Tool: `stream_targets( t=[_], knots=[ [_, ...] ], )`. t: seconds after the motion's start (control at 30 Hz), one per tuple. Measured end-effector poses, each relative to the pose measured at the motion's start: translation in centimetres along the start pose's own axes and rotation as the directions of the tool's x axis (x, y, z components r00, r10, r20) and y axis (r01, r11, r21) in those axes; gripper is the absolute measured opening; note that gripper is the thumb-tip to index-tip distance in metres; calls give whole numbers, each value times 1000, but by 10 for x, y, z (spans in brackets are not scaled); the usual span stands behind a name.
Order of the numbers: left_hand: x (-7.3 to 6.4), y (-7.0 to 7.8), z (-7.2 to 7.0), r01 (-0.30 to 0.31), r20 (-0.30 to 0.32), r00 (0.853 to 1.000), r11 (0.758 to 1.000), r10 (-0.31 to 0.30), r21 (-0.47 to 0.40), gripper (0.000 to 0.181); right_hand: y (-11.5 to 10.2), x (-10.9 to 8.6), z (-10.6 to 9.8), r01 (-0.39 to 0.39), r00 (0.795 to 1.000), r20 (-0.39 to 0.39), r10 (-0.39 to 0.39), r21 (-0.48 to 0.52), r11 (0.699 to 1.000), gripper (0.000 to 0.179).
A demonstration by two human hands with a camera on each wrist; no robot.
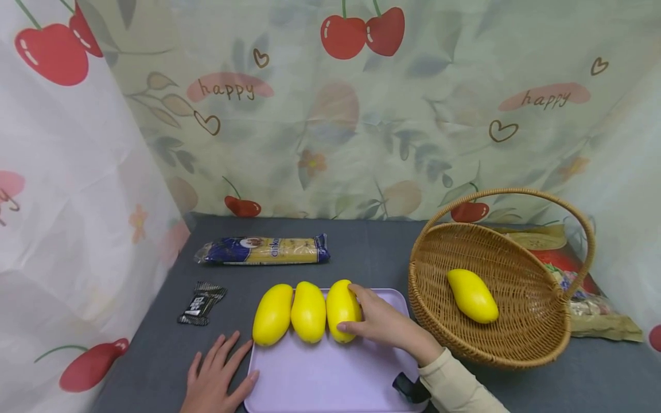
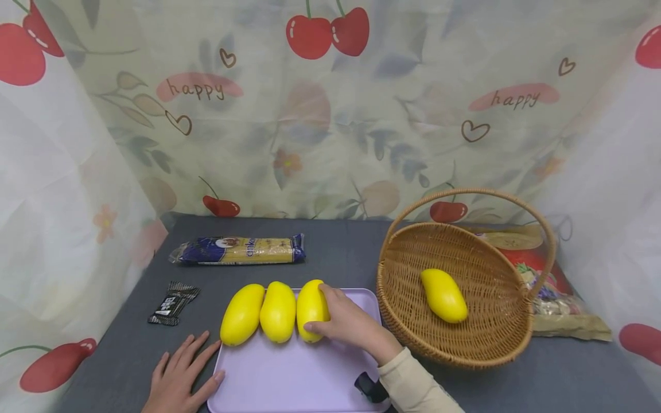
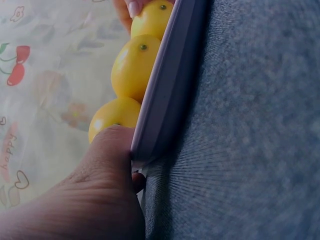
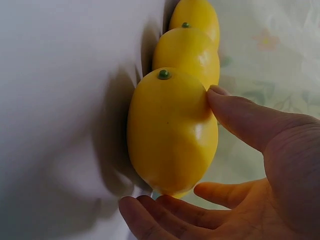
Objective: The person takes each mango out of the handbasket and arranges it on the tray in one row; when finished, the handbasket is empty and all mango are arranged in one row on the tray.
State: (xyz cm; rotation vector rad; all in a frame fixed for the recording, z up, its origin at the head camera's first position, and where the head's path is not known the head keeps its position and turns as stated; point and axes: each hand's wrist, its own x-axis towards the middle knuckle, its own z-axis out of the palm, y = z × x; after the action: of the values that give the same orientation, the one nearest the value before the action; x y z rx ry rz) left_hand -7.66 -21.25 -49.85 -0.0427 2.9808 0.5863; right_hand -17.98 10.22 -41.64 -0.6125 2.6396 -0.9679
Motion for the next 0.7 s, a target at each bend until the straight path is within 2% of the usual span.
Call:
stream_targets(
  t=[0.27, 0.4, 0.53, 0.7],
  knots=[
    [0, 0, 1, 2, 1, 1000, 1000, -2, -2, 78, 0, -1, 0, 2, 1000, 17, -2, 4, 1000, 87],
    [0, 1, 0, 6, 12, 1000, 1000, -6, -2, 80, -2, -6, -9, -38, 999, 36, 39, -29, 999, 88],
    [-1, 2, -1, 7, 0, 1000, 1000, -7, -5, 78, -15, -20, -31, -56, 997, 42, 60, -72, 996, 87],
    [-1, 2, -1, 8, -5, 1000, 1000, -8, -5, 77, -34, -46, -74, 43, 999, 5, -43, -149, 988, 74]
  ],
)
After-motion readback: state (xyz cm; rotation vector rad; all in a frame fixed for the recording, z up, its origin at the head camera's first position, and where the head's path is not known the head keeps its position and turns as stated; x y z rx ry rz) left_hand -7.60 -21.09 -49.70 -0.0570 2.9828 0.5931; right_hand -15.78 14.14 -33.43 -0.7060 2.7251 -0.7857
